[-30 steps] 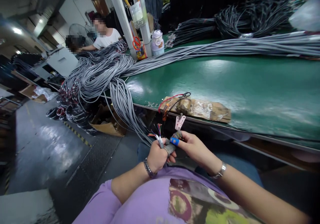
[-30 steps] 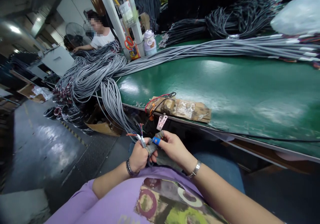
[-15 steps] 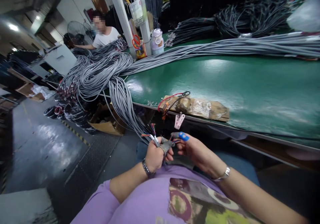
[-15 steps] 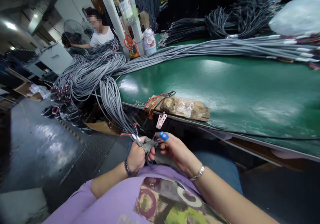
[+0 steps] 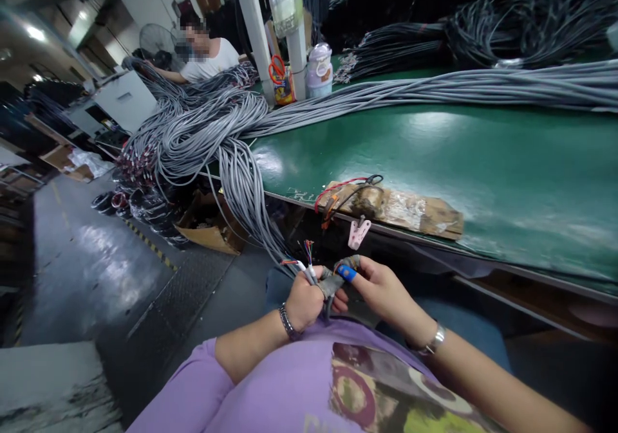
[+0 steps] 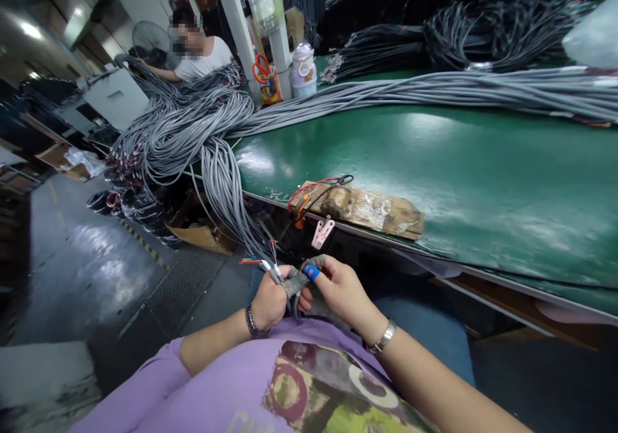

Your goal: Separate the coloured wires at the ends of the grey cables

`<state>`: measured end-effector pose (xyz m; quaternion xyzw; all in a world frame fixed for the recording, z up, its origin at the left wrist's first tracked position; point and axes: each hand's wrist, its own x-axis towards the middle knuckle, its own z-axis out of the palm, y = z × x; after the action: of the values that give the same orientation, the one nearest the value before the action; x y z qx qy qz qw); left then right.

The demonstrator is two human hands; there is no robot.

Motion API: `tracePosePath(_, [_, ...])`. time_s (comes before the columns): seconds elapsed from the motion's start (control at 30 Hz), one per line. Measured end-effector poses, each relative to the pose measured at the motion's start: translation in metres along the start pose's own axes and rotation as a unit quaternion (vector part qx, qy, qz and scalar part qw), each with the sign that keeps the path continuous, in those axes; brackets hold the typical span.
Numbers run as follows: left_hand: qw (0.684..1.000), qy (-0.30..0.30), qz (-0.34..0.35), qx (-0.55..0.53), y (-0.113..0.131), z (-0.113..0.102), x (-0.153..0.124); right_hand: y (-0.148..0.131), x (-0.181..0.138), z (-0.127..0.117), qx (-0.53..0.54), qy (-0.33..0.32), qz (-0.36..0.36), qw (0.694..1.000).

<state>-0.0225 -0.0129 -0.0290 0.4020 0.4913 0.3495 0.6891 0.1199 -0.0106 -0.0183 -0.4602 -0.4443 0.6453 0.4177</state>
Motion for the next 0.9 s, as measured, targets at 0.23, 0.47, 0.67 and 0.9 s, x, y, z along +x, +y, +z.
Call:
tracePosePath(0.23, [0.998, 0.024, -0.009, -0.055, 0.0025, 0.0025, 0.0017, 0.0056, 0.0011, 0.0057, 0.149, -0.020, 0.038, 0.988])
tracePosePath(0.47, [0.999, 0.006, -0.023, -0.023, 0.0032, 0.0018, 0.0012, 0.0031, 0.0027, 0.0009, 0.154, -0.060, 0.042, 0.985])
tracePosePath(0.67, [0.999, 0.020, -0.021, -0.046, -0.0003, 0.0004, 0.0024, 0.0058, 0.0016, -0.0013, 0.122, -0.005, 0.038, 0.992])
tracePosePath(0.9, [0.996, 0.056, 0.005, -0.069, 0.0037, 0.0051, 0.0034, 0.0057, 0.0014, -0.0003, 0.079, 0.055, 0.021, 0.995])
